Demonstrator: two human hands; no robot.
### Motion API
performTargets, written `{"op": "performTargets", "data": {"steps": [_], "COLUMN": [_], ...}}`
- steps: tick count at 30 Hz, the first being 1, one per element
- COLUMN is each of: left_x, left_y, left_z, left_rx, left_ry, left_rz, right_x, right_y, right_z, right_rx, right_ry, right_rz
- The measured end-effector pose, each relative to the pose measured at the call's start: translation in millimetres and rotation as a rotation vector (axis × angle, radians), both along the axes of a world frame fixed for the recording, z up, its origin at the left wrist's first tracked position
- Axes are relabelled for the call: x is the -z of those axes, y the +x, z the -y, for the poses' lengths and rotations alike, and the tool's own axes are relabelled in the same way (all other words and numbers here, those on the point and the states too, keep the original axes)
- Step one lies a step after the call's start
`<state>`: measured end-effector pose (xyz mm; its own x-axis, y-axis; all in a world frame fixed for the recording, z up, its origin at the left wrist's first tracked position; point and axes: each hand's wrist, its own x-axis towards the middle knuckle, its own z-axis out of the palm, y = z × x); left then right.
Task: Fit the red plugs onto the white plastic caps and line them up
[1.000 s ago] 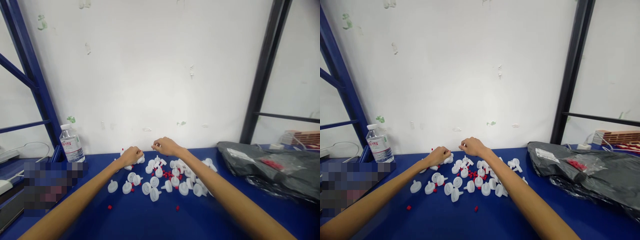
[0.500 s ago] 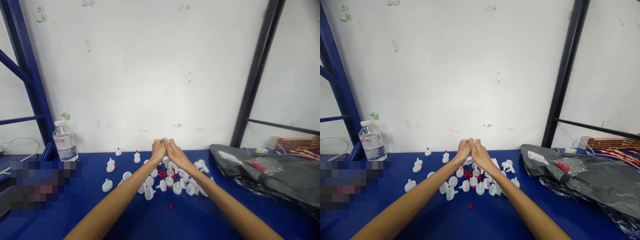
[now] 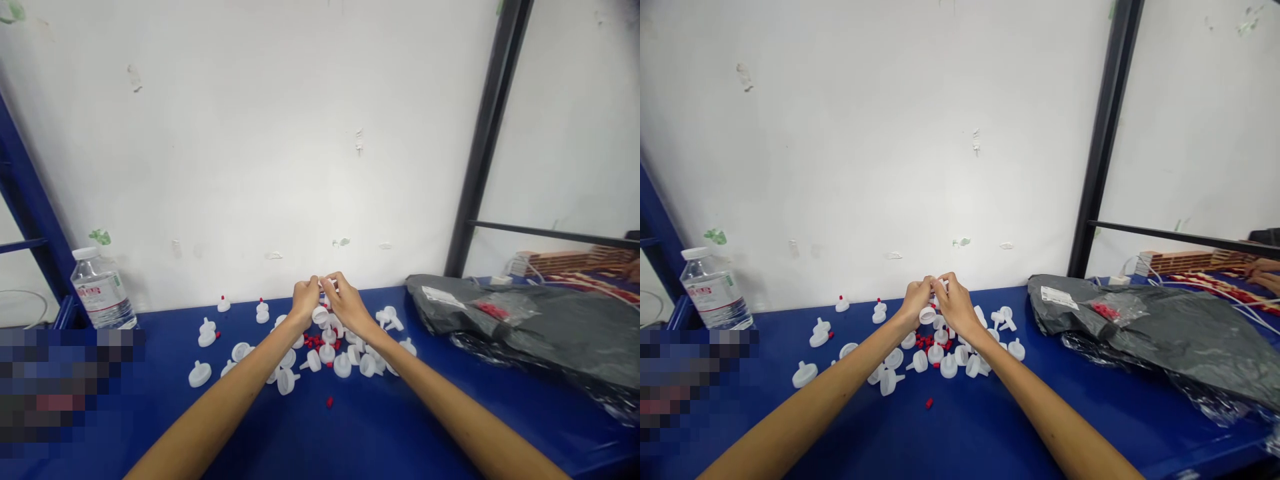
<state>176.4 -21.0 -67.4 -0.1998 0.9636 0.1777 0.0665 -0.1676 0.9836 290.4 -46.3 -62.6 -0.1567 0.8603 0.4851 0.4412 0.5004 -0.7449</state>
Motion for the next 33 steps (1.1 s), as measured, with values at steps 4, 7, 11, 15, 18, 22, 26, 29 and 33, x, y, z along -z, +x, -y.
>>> {"op": "performTargets", "data": {"steps": [4, 7, 11, 15, 18, 22, 26, 29, 33], "left_x": [-4.3, -8.7, -14.0, -16.4, -15.9, -14.0, -11.9, -9.5, -6.5], "left_y": [1.4, 0.0, -9.6, -15.8, -13.6, -9.4, -10.0, -11.2, -10.0], "left_z": [1.1, 1.5, 1.8, 1.9, 1.0, -1.4, -2.5, -2.6, -3.6], "left_rx": [0.017, 0.017, -0.012, 0.000, 0.021, 0.014, 0.004, -0.011, -0.055], "left_ry": [-0.041, -0.069, -0.099, -0.100, -0.095, -0.089, -0.072, -0.036, 0.003], "left_rz": [0.029, 0.027, 0.004, -0.013, -0.019, -0.027, -0.035, -0.048, -0.065], "right_x": [0.2, -3.9, -15.8, -22.8, -20.2, -15.4, -18.4, -24.6, -28.4], "right_y": [0.5, 4.5, 20.3, 36.6, 39.4, 37.7, 38.8, 38.1, 31.7], "right_z": [-1.1, -2.1, -2.5, 0.7, 4.1, 6.7, 7.9, 10.9, 17.4], "right_rx": [0.008, 0.002, 0.035, -0.118, -0.261, -0.285, -0.230, -0.186, -0.158], "right_ry": [0.028, 0.066, 0.094, 0.078, 0.107, 0.148, 0.167, 0.174, 0.143], "right_rz": [-0.008, -0.006, 0.018, 0.312, 0.566, 0.677, 0.694, 0.650, 0.596]}}
